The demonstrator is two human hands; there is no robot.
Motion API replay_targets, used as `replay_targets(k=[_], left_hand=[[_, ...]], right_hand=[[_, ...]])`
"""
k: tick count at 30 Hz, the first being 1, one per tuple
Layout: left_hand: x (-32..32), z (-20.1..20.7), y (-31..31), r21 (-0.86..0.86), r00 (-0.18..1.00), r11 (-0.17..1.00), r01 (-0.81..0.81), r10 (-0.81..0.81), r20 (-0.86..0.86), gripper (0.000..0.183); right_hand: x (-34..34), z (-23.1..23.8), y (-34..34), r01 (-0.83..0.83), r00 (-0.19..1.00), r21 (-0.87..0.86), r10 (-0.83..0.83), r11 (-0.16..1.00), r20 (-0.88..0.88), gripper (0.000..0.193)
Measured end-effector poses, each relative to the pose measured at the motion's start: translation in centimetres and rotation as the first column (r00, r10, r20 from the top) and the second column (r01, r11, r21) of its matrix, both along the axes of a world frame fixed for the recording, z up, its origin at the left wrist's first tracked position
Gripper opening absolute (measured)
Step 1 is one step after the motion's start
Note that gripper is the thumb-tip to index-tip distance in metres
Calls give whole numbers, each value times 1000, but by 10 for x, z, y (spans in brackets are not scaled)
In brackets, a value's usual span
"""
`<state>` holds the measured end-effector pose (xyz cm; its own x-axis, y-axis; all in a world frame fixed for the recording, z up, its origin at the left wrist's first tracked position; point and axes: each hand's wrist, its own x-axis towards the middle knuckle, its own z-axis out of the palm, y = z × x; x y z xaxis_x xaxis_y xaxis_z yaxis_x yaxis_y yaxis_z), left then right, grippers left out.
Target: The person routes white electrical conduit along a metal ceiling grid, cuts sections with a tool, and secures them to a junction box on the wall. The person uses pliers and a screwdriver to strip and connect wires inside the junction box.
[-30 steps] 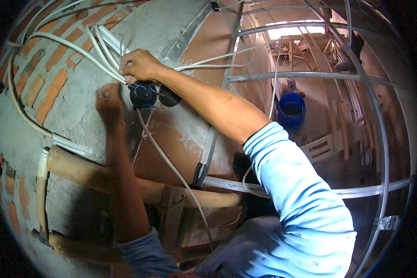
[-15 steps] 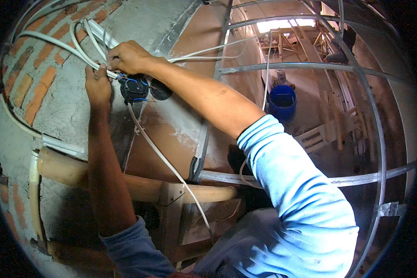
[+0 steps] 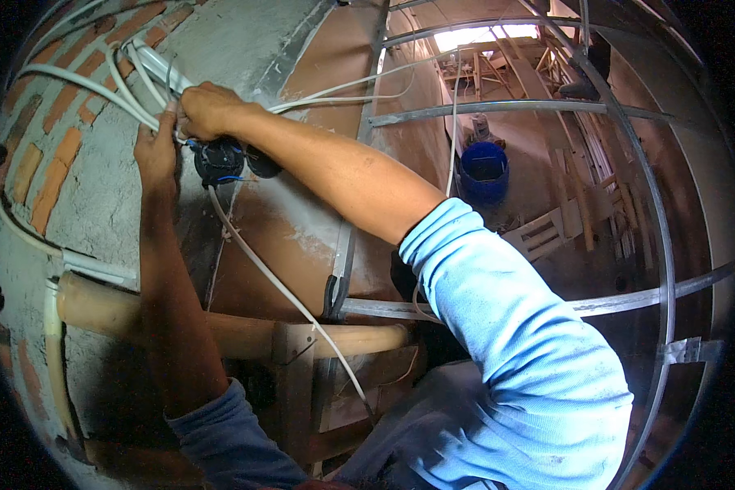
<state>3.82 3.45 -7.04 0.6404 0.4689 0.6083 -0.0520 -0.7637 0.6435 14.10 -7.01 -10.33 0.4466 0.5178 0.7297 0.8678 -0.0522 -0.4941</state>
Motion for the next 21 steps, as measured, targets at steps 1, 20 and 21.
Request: replay_targets(k=[1,20,21], left_hand=[[0,-1,2,-45,999,998,34,-33,14,40],[10,-14,22,221,986,974,-54,18,163,41],[11,-15,22,246,987,966,-76,38,155,41]], right_hand=[[-1,-1,-1,-27,1000,11,27,1000,-3,19],[-29,-104,32,13,998,560,20,828,-52,11],[-28,-104,33,16,1000,584,-15,811,-7,12]])
